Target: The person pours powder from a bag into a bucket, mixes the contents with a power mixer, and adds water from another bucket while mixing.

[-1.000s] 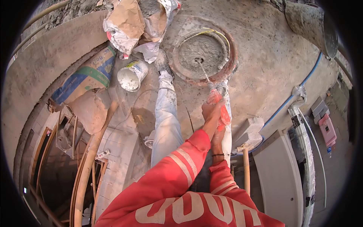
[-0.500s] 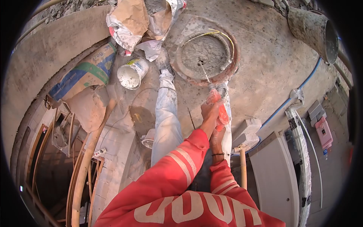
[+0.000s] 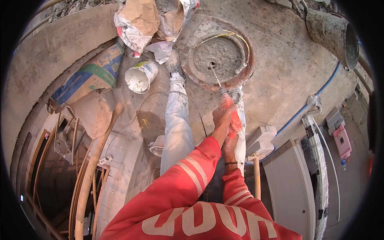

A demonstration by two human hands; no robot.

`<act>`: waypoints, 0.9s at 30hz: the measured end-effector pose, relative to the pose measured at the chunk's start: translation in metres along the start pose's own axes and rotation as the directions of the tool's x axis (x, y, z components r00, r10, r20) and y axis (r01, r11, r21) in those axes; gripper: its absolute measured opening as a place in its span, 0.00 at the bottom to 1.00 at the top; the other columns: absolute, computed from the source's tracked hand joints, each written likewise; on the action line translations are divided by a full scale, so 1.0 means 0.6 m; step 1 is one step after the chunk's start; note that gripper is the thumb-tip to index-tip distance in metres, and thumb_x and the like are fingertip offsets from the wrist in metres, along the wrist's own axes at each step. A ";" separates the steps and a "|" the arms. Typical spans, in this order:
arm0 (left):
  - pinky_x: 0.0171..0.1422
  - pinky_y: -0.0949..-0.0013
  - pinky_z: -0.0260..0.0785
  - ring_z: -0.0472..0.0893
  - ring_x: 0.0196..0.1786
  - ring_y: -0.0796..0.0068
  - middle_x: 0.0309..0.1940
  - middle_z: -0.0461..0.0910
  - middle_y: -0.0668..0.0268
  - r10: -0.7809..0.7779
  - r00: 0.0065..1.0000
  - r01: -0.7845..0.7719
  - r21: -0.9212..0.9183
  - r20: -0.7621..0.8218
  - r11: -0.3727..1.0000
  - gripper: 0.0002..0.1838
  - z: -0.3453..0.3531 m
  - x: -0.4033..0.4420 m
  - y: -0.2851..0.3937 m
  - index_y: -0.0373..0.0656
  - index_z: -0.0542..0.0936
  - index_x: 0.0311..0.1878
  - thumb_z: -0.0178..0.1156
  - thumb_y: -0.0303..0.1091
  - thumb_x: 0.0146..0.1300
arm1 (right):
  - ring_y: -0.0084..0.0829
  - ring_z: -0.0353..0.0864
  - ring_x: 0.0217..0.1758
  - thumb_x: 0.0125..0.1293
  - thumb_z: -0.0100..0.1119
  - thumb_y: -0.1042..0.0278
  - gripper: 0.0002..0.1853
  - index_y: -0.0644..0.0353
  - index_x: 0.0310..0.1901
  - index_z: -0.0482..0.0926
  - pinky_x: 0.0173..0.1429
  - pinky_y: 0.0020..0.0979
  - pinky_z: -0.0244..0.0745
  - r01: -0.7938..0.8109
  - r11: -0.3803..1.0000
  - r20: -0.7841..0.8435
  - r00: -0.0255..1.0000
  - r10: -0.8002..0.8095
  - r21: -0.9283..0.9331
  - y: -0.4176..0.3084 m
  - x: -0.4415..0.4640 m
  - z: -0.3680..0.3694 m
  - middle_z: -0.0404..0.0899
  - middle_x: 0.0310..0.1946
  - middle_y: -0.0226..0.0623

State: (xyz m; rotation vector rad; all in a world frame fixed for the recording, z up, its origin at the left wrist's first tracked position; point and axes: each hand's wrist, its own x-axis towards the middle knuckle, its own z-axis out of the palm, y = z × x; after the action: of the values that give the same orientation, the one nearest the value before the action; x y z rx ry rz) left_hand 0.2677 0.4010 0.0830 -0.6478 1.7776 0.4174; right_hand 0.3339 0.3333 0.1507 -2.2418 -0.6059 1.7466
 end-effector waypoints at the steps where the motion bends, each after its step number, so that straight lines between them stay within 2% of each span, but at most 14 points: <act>1: 0.45 0.60 0.77 0.85 0.39 0.63 0.43 0.85 0.54 -0.011 1.000 0.011 0.000 0.001 1.000 0.31 -0.001 -0.006 0.005 0.25 0.83 0.49 0.82 0.39 0.48 | 0.31 0.83 0.57 0.68 0.64 0.54 0.27 0.69 0.59 0.82 0.61 0.36 0.77 0.001 1.000 0.000 1.000 -0.001 -0.005 0.008 0.001 -0.003 0.86 0.53 0.39; 5: 0.45 0.60 0.78 0.85 0.39 0.63 0.43 0.85 0.54 0.020 1.000 -0.018 -0.067 0.023 0.998 0.31 -0.001 -0.007 0.002 0.25 0.83 0.49 0.82 0.39 0.48 | 0.31 0.83 0.57 0.68 0.63 0.54 0.28 0.70 0.60 0.81 0.62 0.36 0.77 0.011 1.000 -0.003 1.000 -0.011 0.000 0.031 0.007 -0.007 0.85 0.54 0.39; 9: 0.45 0.60 0.78 0.85 0.39 0.63 0.42 0.85 0.54 0.025 1.000 -0.025 -0.061 0.000 0.998 0.30 -0.001 -0.003 -0.001 0.25 0.83 0.49 0.82 0.39 0.48 | 0.31 0.83 0.57 0.68 0.63 0.54 0.28 0.70 0.60 0.81 0.62 0.36 0.77 -0.026 1.000 0.009 1.000 0.026 0.004 0.020 0.005 -0.005 0.85 0.54 0.40; 15: 0.44 0.60 0.78 0.85 0.38 0.63 0.43 0.85 0.54 0.028 0.999 -0.024 -0.079 0.039 0.997 0.31 -0.003 -0.010 0.007 0.25 0.83 0.49 0.81 0.39 0.49 | 0.30 0.83 0.56 0.67 0.63 0.56 0.26 0.71 0.57 0.82 0.61 0.36 0.77 0.014 1.000 0.021 1.000 -0.014 -0.013 0.013 0.004 -0.005 0.85 0.54 0.40; 21: 0.44 0.61 0.78 0.85 0.39 0.63 0.43 0.85 0.54 0.005 1.000 -0.004 -0.041 0.018 0.999 0.30 -0.001 -0.003 0.005 0.26 0.82 0.51 0.80 0.37 0.50 | 0.29 0.83 0.53 0.65 0.62 0.62 0.23 0.72 0.56 0.82 0.59 0.35 0.78 0.030 0.998 -0.011 0.999 -0.030 0.049 0.015 0.007 0.002 0.86 0.51 0.38; 24: 0.45 0.60 0.78 0.85 0.39 0.63 0.43 0.85 0.55 -0.016 0.999 0.017 -0.025 0.034 1.000 0.29 0.000 0.000 0.005 0.25 0.82 0.51 0.80 0.36 0.50 | 0.29 0.83 0.53 0.64 0.61 0.65 0.22 0.72 0.55 0.82 0.59 0.35 0.78 0.001 1.000 -0.010 1.000 -0.001 0.013 0.002 0.003 -0.001 0.86 0.51 0.38; 27: 0.45 0.60 0.77 0.85 0.39 0.63 0.42 0.85 0.55 0.023 0.999 -0.021 -0.041 0.033 0.999 0.28 0.005 -0.004 -0.002 0.26 0.83 0.49 0.80 0.36 0.50 | 0.27 0.84 0.53 0.64 0.64 0.69 0.22 0.71 0.58 0.83 0.59 0.33 0.78 -0.064 0.996 0.002 0.998 0.064 0.056 -0.002 0.001 -0.010 0.86 0.52 0.37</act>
State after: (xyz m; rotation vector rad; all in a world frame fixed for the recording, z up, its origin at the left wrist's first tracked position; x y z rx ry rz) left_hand 0.2715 0.4022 0.0846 -0.6469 1.7498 0.4778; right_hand 0.3399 0.3351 0.1521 -2.2464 -0.4840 1.7711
